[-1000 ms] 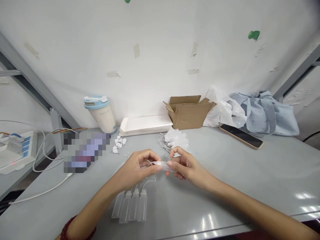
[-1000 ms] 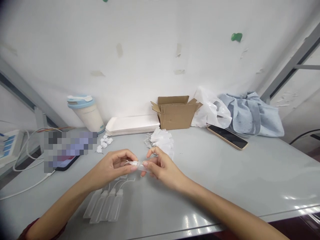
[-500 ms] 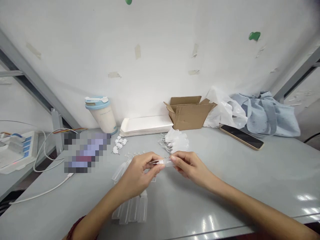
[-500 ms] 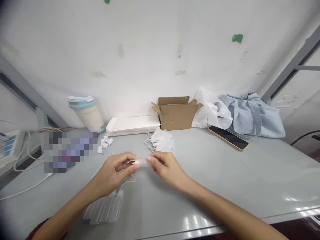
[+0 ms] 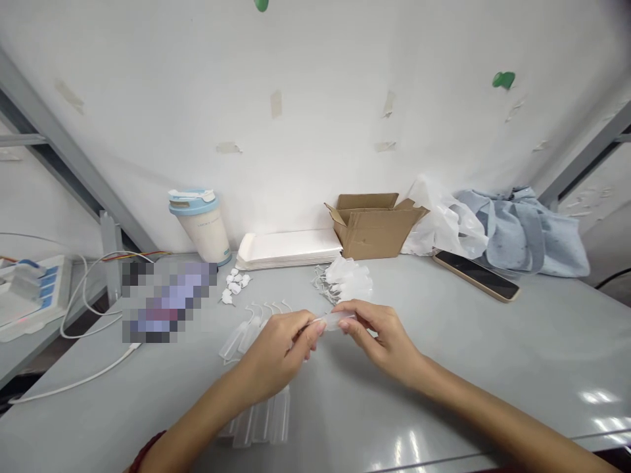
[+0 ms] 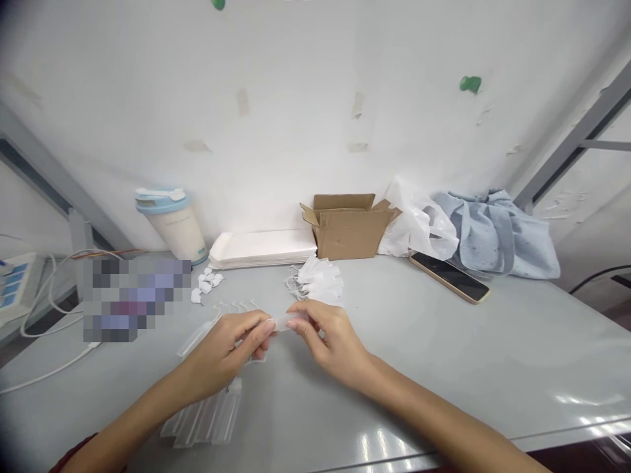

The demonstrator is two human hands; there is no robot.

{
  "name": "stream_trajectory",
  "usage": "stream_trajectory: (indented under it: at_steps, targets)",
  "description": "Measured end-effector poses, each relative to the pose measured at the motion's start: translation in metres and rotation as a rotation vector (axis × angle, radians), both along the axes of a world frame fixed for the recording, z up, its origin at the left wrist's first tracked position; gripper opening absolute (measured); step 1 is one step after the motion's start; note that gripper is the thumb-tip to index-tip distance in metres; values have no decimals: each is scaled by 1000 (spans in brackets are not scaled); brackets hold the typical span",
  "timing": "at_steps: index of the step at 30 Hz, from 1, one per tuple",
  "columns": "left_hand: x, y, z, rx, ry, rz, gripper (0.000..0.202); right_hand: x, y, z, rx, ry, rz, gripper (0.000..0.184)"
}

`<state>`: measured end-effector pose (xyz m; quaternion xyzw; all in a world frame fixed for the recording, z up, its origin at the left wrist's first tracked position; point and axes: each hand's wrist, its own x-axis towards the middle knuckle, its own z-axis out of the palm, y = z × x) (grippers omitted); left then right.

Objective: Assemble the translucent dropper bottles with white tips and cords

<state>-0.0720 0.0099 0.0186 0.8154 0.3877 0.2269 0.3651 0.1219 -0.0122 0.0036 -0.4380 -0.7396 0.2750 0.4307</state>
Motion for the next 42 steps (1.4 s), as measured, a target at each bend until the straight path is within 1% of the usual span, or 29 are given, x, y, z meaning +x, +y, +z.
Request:
stream_trajectory:
  at_steps: [3,6,8,9,10,12,14,16,17,18,19,20,21,22,23,26,27,29,31,32,33,34,35,36,38,39,40,41,42]
  targets:
    - [2,-3,-6,271,59,-39,31,3,2,5,-153,32,64,30]
    - [2,-4,-13,560,148,-87,23,5,3,10,-311,85,91,40]
    - [2,-4,-16,662,193,-94,21,4,3,11,-356,96,92,43]
    - [1,-4,-17,671,199,-91,20,4,3,11,-356,88,85,43]
    - [1,-3,-17,651,190,-84,19,4,3,10,-340,72,73,42]
    - [0,-2,-15,549,141,-53,15,4,3,7,-251,12,40,36]
    - [0,0,-10,410,76,-3,13,5,4,3,-74,-74,35,29]
    - [1,0,-3,261,32,30,15,6,5,-2,130,-182,72,26]
    - [1,0,0,176,15,28,18,6,5,-4,206,-229,98,27]
    - [1,-1,2,84,-5,19,21,6,4,-5,250,-259,122,27]
    - [1,-1,3,-3,-29,6,24,6,4,-5,258,-266,142,27]
    - [1,-2,4,-68,-56,-6,26,5,3,-4,235,-252,151,27]
    - [1,-2,3,-94,-80,-13,28,5,2,-2,194,-219,158,26]
    - [0,-3,1,-76,-96,-15,29,4,1,0,139,-177,168,25]
    - [0,-3,-1,-15,-100,-14,29,3,0,2,78,-133,180,24]
    - [-2,-2,-8,270,-39,-36,26,1,1,3,-167,3,219,26]
    - [-2,-2,-10,349,-12,-48,25,1,3,2,-277,68,234,28]
    - [-2,0,-11,456,24,-57,24,0,6,-2,-530,232,267,34]
    - [-2,2,-10,500,26,-40,21,-1,9,-6,-731,382,305,39]
    - [-2,3,-9,504,16,-13,19,-1,10,-7,-780,432,308,40]
    - [-3,5,-8,499,-3,31,16,-1,10,-7,-786,463,293,39]
    - [-5,8,-7,482,-25,94,15,0,11,-6,-753,475,261,37]
    - [-7,11,-6,455,-46,177,16,2,11,-5,-687,470,212,35]
    - [-11,16,-5,423,-63,274,19,5,12,-3,-598,440,145,32]
    - [-21,26,-3,372,-42,470,23,13,17,0,-360,301,-31,29]
    - [-27,32,-1,370,11,555,25,18,22,1,-225,199,-131,29]
    - [-34,39,0,401,96,633,26,23,27,2,-88,95,-234,28]
    - [-41,45,2,446,218,704,26,28,34,2,31,14,-301,28]
    - [-49,50,4,468,356,758,27,33,42,2,107,-51,-343,27]
